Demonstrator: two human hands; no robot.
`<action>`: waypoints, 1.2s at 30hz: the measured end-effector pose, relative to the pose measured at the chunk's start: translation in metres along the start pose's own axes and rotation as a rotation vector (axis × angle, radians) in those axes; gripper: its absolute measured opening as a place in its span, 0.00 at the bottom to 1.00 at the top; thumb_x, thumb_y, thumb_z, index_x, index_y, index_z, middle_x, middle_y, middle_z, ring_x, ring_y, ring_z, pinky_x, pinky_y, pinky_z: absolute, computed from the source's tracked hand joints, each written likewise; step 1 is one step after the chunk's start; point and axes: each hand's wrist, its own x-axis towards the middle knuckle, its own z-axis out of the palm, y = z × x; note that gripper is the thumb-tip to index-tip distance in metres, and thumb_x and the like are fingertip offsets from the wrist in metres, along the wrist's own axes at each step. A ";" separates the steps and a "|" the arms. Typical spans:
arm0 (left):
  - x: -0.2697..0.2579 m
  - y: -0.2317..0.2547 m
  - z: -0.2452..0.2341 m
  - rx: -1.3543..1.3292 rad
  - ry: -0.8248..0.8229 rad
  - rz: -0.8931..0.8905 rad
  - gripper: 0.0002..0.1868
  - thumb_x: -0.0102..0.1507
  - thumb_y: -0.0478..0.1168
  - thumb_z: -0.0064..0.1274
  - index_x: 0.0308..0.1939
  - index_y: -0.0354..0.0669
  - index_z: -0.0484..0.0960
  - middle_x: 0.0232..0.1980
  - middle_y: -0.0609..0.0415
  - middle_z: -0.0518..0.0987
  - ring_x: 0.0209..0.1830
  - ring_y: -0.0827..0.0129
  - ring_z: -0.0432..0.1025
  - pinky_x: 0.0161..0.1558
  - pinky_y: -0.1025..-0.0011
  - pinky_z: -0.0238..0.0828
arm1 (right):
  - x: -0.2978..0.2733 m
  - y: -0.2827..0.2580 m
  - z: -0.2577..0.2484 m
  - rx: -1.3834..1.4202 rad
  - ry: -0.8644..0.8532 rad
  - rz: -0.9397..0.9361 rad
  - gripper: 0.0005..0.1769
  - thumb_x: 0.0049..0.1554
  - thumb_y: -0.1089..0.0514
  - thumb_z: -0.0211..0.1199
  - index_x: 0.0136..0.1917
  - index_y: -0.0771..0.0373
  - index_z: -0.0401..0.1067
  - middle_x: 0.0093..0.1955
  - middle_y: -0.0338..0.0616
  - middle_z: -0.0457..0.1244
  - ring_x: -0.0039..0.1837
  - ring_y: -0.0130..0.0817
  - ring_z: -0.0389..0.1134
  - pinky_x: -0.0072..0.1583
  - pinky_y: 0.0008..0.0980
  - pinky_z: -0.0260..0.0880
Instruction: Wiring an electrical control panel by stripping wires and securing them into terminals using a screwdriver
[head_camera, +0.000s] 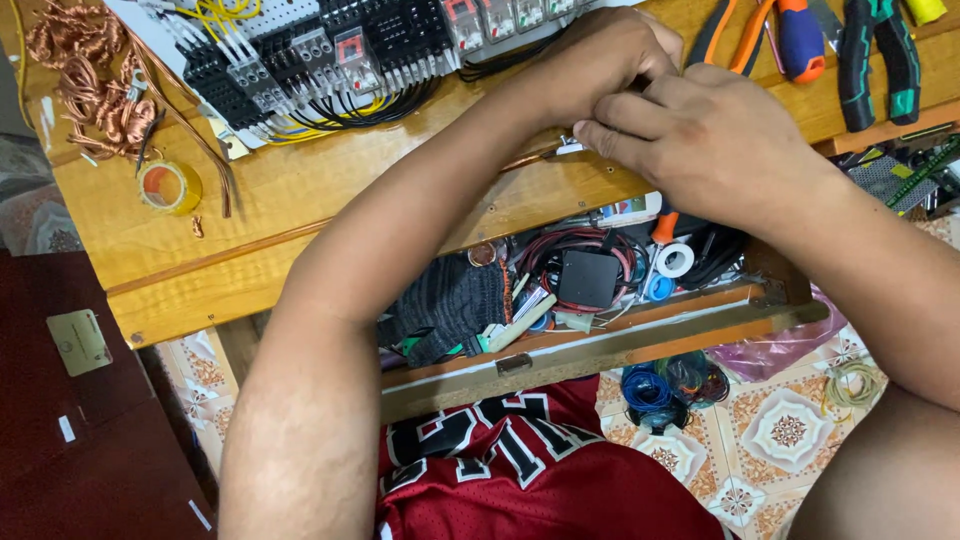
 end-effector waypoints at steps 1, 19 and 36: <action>0.000 -0.003 0.002 0.001 0.006 0.049 0.13 0.53 0.34 0.58 0.22 0.48 0.67 0.29 0.64 0.70 0.29 0.79 0.66 0.28 0.75 0.56 | 0.000 0.000 0.000 0.004 0.006 0.000 0.23 0.62 0.58 0.59 0.70 0.48 0.75 0.57 0.32 0.67 0.50 0.43 0.66 0.41 0.37 0.64; 0.000 0.003 -0.003 0.027 0.008 0.108 0.06 0.49 0.34 0.56 0.22 0.47 0.75 0.29 0.65 0.72 0.30 0.76 0.66 0.29 0.73 0.56 | -0.009 -0.006 0.004 -0.012 0.030 0.052 0.25 0.61 0.57 0.60 0.71 0.43 0.74 0.64 0.27 0.68 0.48 0.35 0.67 0.46 0.34 0.65; 0.000 0.007 -0.005 0.025 -0.001 0.086 0.10 0.51 0.31 0.57 0.21 0.47 0.71 0.29 0.64 0.69 0.30 0.77 0.65 0.29 0.73 0.54 | -0.011 -0.008 0.008 -0.028 -0.002 0.085 0.27 0.60 0.55 0.60 0.73 0.41 0.73 0.64 0.26 0.67 0.50 0.38 0.68 0.45 0.35 0.67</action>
